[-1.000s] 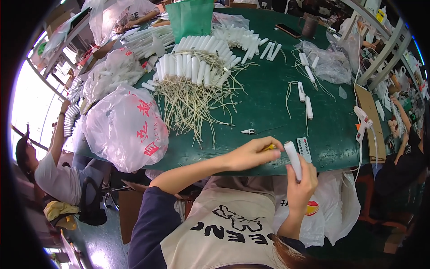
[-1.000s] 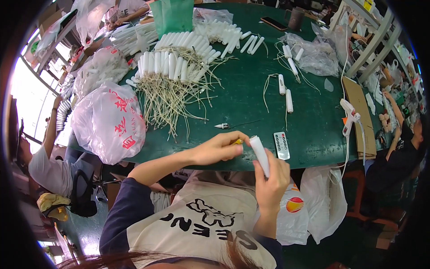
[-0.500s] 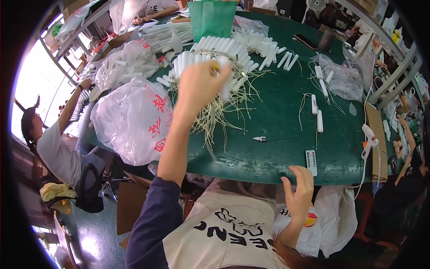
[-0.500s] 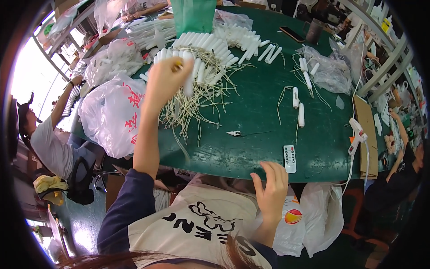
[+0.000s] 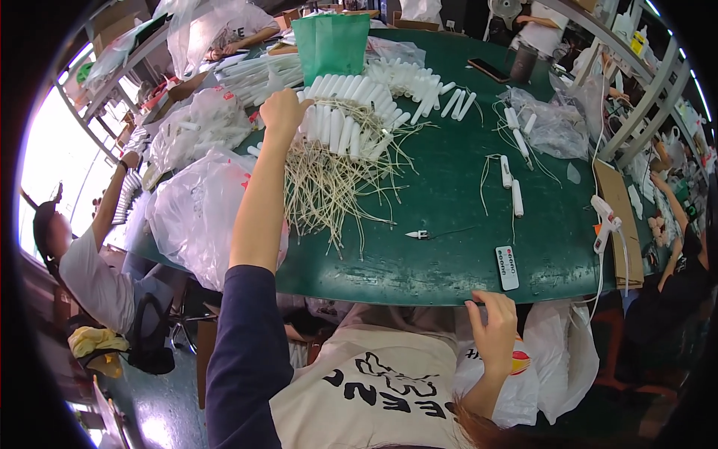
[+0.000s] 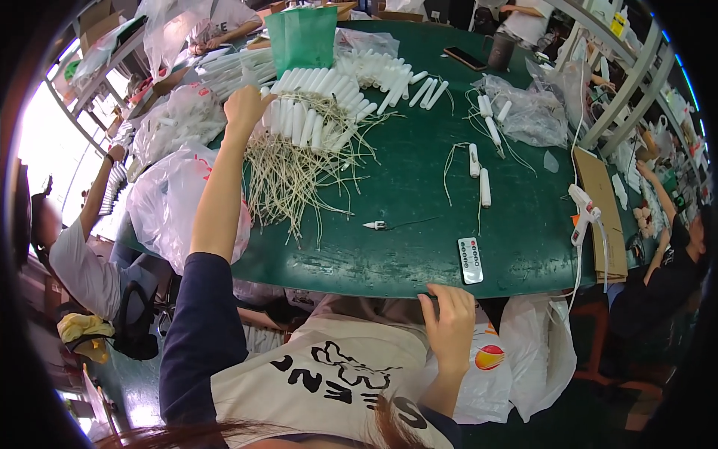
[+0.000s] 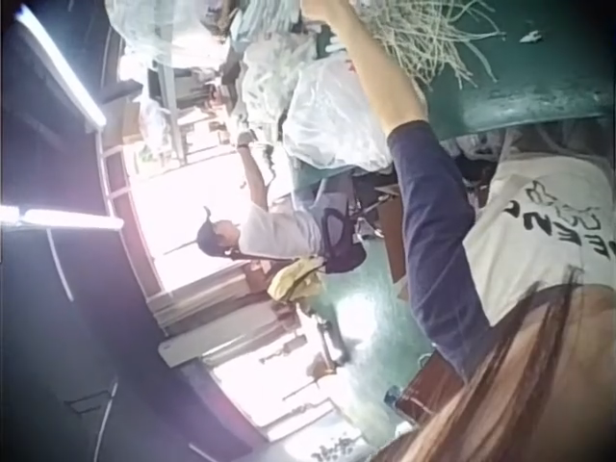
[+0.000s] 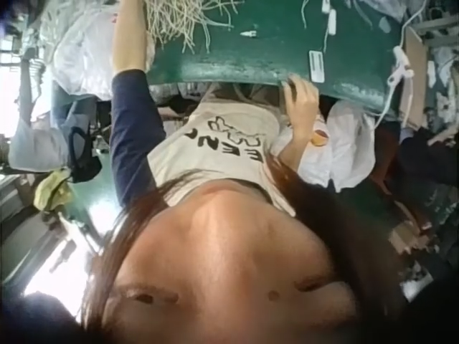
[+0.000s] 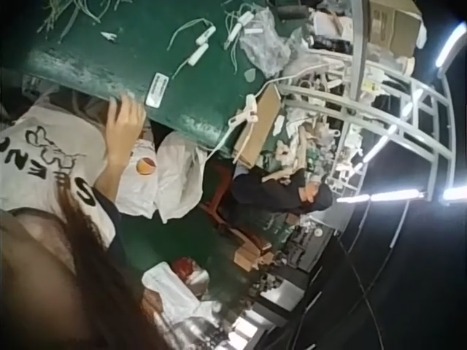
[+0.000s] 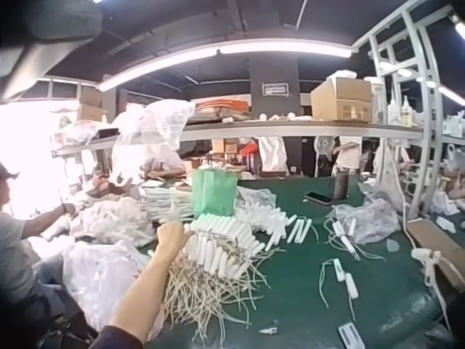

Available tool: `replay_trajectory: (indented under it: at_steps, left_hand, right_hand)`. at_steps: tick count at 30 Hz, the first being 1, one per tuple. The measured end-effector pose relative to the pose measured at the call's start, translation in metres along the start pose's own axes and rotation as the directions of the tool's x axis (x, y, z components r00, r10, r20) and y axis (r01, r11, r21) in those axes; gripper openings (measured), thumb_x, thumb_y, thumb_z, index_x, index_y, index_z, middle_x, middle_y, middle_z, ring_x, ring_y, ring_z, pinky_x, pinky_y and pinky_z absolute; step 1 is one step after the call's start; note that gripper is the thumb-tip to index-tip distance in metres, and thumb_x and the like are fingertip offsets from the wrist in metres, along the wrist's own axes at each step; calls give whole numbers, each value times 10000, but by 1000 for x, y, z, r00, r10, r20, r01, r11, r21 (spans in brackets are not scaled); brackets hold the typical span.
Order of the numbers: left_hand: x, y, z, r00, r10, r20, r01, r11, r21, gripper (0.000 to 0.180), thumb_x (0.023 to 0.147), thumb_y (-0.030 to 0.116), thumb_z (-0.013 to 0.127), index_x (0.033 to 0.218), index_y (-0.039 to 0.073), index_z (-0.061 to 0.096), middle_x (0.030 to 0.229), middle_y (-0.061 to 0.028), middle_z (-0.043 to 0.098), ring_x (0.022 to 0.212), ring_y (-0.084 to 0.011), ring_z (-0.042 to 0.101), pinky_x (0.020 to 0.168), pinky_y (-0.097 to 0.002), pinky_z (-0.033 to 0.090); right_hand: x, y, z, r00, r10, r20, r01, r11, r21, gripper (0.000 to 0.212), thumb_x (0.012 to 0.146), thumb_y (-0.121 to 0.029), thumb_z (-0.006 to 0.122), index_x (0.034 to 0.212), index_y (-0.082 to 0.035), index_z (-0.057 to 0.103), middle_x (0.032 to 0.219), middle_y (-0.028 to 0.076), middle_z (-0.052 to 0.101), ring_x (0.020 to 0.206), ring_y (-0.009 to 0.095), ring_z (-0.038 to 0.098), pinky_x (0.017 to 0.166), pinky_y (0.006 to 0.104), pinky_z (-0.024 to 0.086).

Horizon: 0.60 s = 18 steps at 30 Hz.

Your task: Assembling plastic tube components by connecting rods and bases at a factory workstation.

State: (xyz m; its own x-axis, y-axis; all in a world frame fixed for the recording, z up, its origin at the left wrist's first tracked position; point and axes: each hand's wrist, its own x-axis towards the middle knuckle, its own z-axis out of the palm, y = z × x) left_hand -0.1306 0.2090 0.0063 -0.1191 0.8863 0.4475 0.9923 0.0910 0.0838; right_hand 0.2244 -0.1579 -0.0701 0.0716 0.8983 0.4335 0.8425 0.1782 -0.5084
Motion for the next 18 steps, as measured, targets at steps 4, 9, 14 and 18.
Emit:
replay_trajectory:
  at_steps: [4,9,14,18]
  left_hand:
    - [-3,12,-5,987,-2,-161,9,999,37,471,786,507,665,913,53,661,783,-160,686,748,-333,675,642,-435,517]
    - [-46,108,-44,950,214,-228,-281,903,-325,400,876,472,553,947,89,644,771,-158,680,747,-348,657,658,-451,490]
    - [-113,208,-26,785,613,-93,-550,620,-560,312,826,394,605,890,92,656,742,-169,658,732,-346,645,657,-460,501]
    - [-147,267,23,747,665,-11,-541,598,-592,295,819,382,638,863,93,674,707,-141,662,684,-321,650,604,-438,504]
  right_hand:
    - [-1,-2,-3,1000,9,8,-9,1000,10,153,805,-122,666,917,-24,632,852,103,649,809,297,584,766,390,422]
    - [-3,4,-2,999,42,20,-42,999,19,141,802,-105,666,908,-17,632,818,106,642,787,290,584,745,381,437]
    - [-4,6,-3,1000,-1,14,1,999,54,139,804,-109,666,899,-15,630,831,113,646,791,303,591,742,382,437]
    - [-12,12,-8,1000,15,2,-15,999,39,145,804,-113,667,902,-12,632,848,117,653,802,305,596,745,382,436]
